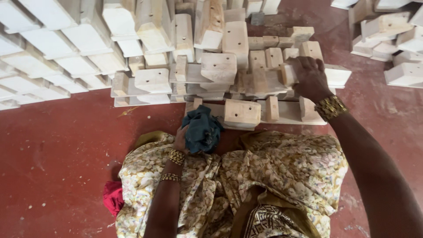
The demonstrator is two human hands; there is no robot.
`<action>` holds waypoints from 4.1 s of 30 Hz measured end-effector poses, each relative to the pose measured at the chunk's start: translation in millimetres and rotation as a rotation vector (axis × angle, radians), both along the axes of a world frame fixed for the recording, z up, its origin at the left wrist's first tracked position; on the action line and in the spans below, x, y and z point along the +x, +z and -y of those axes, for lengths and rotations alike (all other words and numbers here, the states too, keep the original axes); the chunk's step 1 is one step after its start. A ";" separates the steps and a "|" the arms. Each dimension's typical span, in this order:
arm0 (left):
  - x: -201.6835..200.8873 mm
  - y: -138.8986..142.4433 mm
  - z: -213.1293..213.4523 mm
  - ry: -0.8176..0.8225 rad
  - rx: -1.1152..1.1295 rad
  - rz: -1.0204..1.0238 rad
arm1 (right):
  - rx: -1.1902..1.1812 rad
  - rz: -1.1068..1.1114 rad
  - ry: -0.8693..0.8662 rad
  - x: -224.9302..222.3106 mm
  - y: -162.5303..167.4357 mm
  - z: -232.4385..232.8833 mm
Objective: The person sits on the floor and wipes small wooden blocks one at a time with a blue cloth, then places each wiped block onto a large pile of blocks beside them. They continue this wipe-and-place cycle across the episode.
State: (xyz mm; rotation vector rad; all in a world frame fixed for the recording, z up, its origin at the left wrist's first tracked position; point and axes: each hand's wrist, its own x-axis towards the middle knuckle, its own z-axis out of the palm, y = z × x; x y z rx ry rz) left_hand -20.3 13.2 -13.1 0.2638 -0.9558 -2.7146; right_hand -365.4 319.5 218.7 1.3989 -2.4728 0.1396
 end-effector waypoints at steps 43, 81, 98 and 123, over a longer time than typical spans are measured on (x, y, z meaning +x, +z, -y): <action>-5.1 -2.1 -1.4 0.319 0.298 -0.084 | -0.120 0.326 0.161 59.2 -7.7 68.7; 12.2 47.2 34.2 0.749 0.267 -0.015 | -0.097 0.007 0.144 140.4 -89.6 49.2; -9.1 19.2 14.8 0.398 -0.215 0.619 | -0.084 -0.059 -0.038 159.7 -121.0 36.3; 96.7 39.8 124.5 1.244 0.584 -0.202 | -0.031 0.260 0.441 219.9 -46.4 353.5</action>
